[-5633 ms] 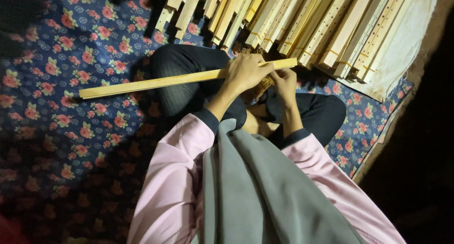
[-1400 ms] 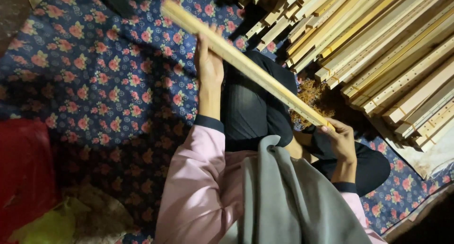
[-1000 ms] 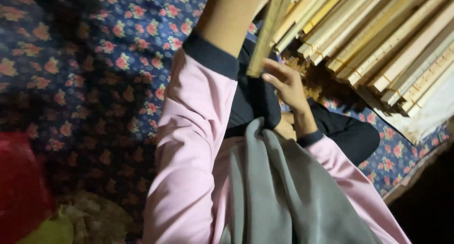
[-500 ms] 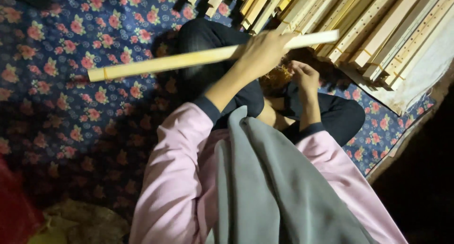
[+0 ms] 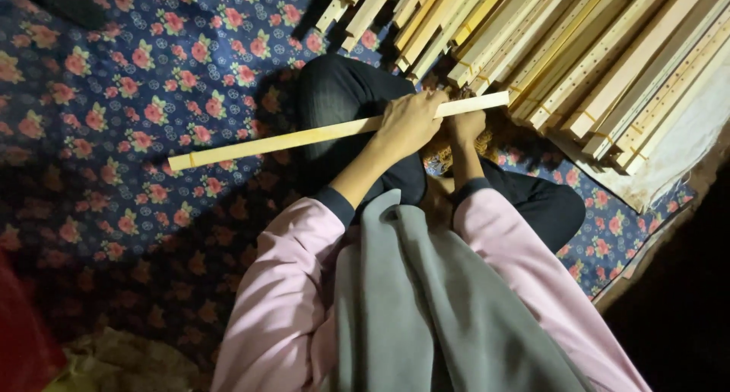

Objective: The person is wrapping individual wooden slats with thin elastic bands, likely for organization or as part of a furniture manufacturing process.

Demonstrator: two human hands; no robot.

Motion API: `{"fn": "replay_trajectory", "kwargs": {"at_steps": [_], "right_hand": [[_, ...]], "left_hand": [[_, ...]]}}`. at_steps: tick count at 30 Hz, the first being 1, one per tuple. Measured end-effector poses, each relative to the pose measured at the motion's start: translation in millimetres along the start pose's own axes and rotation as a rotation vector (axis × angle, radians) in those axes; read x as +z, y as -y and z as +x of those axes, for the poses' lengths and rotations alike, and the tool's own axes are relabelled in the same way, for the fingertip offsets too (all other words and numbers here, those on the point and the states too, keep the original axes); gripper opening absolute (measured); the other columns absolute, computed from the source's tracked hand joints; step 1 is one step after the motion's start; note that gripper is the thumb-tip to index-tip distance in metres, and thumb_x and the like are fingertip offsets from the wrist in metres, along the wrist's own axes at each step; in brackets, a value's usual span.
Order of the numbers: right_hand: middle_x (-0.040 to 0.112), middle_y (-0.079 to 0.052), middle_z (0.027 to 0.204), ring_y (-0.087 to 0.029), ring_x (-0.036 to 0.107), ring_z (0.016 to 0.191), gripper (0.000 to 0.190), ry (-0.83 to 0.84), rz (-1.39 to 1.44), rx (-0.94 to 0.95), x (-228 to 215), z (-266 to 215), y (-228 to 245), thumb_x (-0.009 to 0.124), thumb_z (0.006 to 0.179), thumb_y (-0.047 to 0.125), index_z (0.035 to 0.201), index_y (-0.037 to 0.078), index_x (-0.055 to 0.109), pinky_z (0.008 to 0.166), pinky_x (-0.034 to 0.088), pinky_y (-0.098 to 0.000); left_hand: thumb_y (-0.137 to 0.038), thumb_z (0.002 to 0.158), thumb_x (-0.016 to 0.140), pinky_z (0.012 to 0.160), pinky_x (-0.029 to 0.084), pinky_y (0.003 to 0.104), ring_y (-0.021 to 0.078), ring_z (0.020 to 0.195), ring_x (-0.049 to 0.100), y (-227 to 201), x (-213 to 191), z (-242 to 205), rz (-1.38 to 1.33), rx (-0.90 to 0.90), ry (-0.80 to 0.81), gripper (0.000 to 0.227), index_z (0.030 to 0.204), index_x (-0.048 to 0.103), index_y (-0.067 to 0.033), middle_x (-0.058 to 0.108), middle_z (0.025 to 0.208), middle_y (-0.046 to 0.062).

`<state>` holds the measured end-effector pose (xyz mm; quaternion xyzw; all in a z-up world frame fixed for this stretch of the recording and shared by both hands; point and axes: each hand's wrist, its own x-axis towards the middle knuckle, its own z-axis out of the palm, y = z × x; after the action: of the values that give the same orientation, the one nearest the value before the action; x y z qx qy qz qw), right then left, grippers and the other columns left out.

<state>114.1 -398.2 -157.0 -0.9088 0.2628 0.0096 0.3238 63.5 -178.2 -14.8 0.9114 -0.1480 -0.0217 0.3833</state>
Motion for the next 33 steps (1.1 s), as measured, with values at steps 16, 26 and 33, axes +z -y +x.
{"fn": "replay_trajectory", "kwargs": {"at_steps": [16,26,33], "right_hand": [[0.073,-0.008,0.098,-0.016,0.075,0.069,0.022,0.281,1.023,0.195,-142,-72,20,0.066,0.092,0.015,0.112,0.008,0.059,0.054,0.055,-0.0195],[0.061,-0.016,0.145,-0.029,0.077,0.091,0.03,0.472,0.998,-0.208,-218,-87,53,0.046,0.092,0.004,0.121,0.009,0.05,0.071,0.068,-0.0332],[0.07,-0.022,0.12,-0.018,0.065,0.051,0.044,0.425,0.771,-0.391,-216,-77,64,0.075,0.092,-0.003,0.12,0.008,0.045,0.04,0.049,-0.0198]], "left_hand": [[-0.05,0.096,0.05,0.07,0.058,0.053,0.0379,0.086,0.074,-44,5,-5,0.126,0.01,-0.149,0.042,0.105,0.062,-0.0106,0.066,0.088,0.014],[-0.051,0.101,0.042,0.066,0.058,0.053,0.0367,0.081,0.074,-48,-3,-15,0.049,-0.028,-0.066,0.048,0.093,0.067,-0.0104,0.067,0.082,0.01],[-0.05,0.102,0.04,0.07,0.057,0.054,0.0392,0.083,0.074,-53,-16,-17,0.03,-0.043,0.012,0.05,0.097,0.068,-0.0087,0.069,0.087,0.012]]}}
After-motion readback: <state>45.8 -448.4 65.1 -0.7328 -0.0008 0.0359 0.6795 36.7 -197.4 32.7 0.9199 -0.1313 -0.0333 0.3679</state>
